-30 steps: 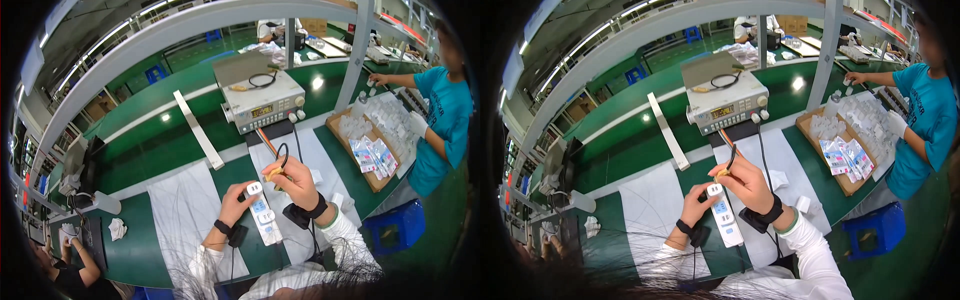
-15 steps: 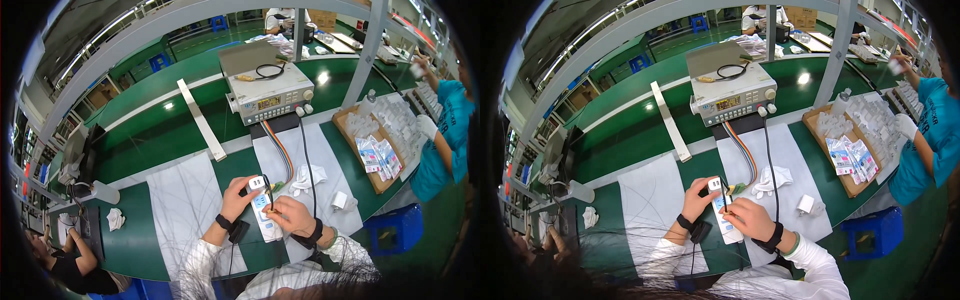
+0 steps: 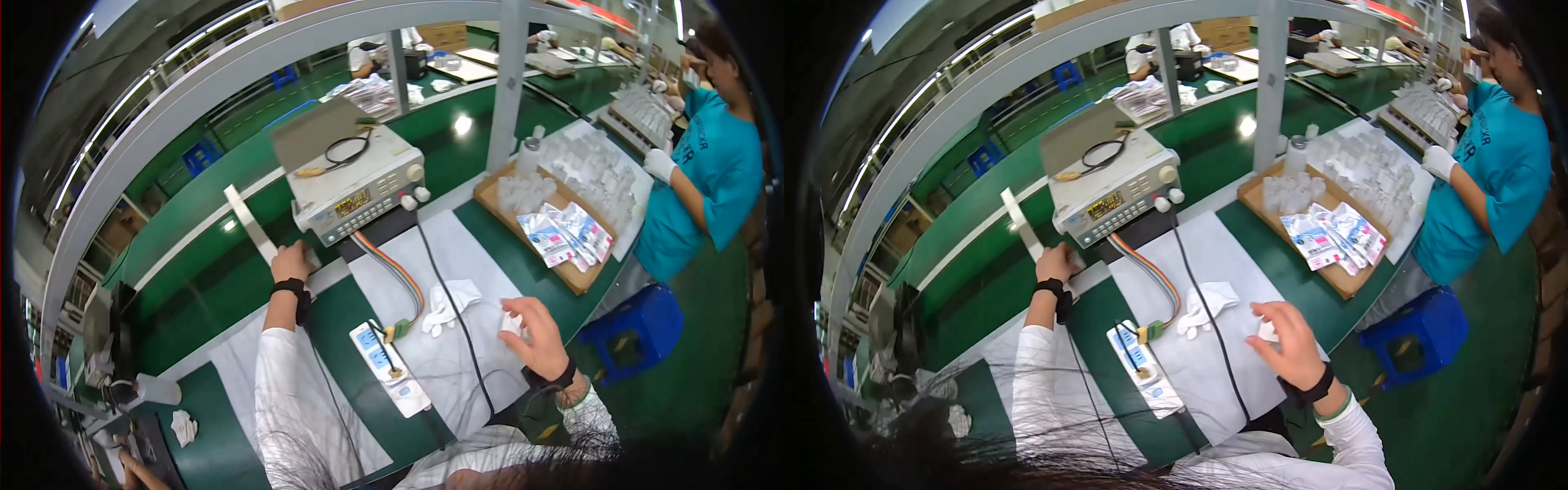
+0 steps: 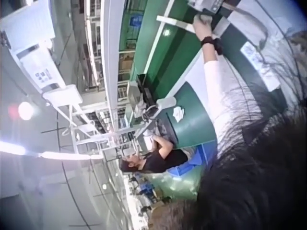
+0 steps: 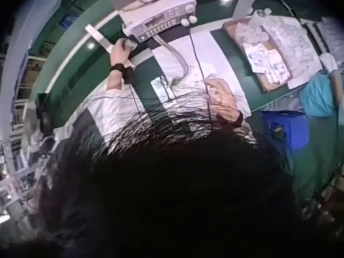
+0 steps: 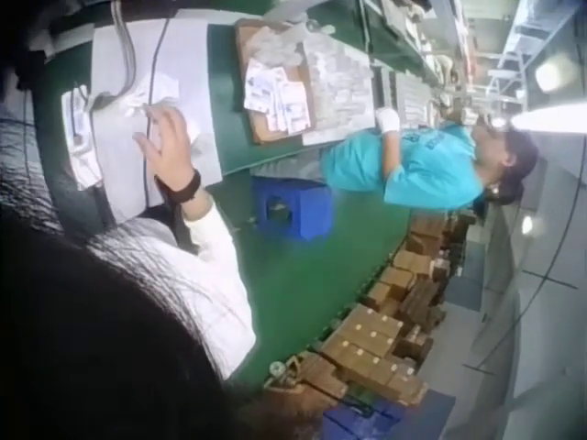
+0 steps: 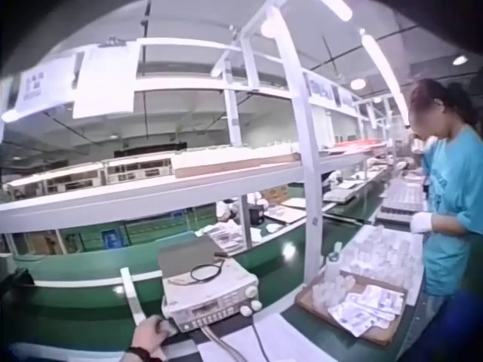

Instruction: The person takes a charger from a blue bin, plugs it into a power strip, and touches a probe to its ports. After testing, they unplug the charger, place it on a white strip, and repeat the process with several more chargers.

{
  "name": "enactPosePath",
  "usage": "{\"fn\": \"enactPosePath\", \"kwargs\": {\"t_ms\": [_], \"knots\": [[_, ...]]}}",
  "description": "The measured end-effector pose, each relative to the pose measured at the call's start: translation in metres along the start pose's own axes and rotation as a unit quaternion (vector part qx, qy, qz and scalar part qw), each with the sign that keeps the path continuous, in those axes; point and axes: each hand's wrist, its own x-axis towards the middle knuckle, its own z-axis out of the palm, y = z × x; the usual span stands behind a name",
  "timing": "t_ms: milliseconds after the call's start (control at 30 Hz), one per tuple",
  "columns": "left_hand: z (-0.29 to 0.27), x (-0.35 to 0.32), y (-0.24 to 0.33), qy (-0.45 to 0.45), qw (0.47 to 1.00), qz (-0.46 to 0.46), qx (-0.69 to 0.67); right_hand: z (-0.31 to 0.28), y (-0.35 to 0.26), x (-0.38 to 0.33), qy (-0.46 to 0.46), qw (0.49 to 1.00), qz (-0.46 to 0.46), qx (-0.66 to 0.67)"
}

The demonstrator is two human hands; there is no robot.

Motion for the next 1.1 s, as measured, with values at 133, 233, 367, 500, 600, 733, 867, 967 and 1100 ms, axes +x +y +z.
{"fn": "enactPosePath", "kwargs": {"t_ms": [133, 233, 367, 500, 600, 733, 867, 967, 1100], "knots": [[0.001, -0.001, 0.009, 0.002, 0.996, 0.033, 0.078, -0.007, 0.023, -0.002, 0.026, 0.98, -0.014, -0.197], [-0.008, -0.015, 0.0, 0.111, 0.987, 0.103, -0.049, -0.005, 0.028, 0.0, -0.019, 0.932, -0.033, -0.36], [-0.042, -0.074, -0.006, 0.221, 0.935, 0.222, -0.168, -0.004, 0.02, 0.007, -0.066, 0.942, -0.074, -0.32], [-0.068, -0.179, 0.025, 0.037, 0.855, 0.083, -0.511, 0.002, -0.022, 0.023, -0.026, 0.994, -0.102, -0.012], [-0.082, -0.229, 0.065, -0.136, 0.822, 0.157, -0.531, 0.031, -0.05, 0.025, -0.039, 0.977, -0.162, 0.136], [-0.07, -0.268, 0.093, -0.11, 0.827, 0.216, -0.508, 0.074, -0.065, 0.033, -0.019, 0.901, -0.43, 0.057], [-0.051, -0.26, 0.063, -0.022, 0.841, 0.169, -0.513, 0.085, -0.078, 0.037, -0.03, 0.891, -0.435, 0.125], [-0.024, -0.224, 0.038, -0.007, 0.811, 0.109, -0.575, 0.069, -0.076, 0.03, -0.012, 0.935, -0.336, 0.112], [0.003, -0.192, 0.034, -0.056, 0.814, 0.026, -0.577, 0.066, -0.059, 0.017, -0.007, 0.964, -0.242, 0.11]]}}
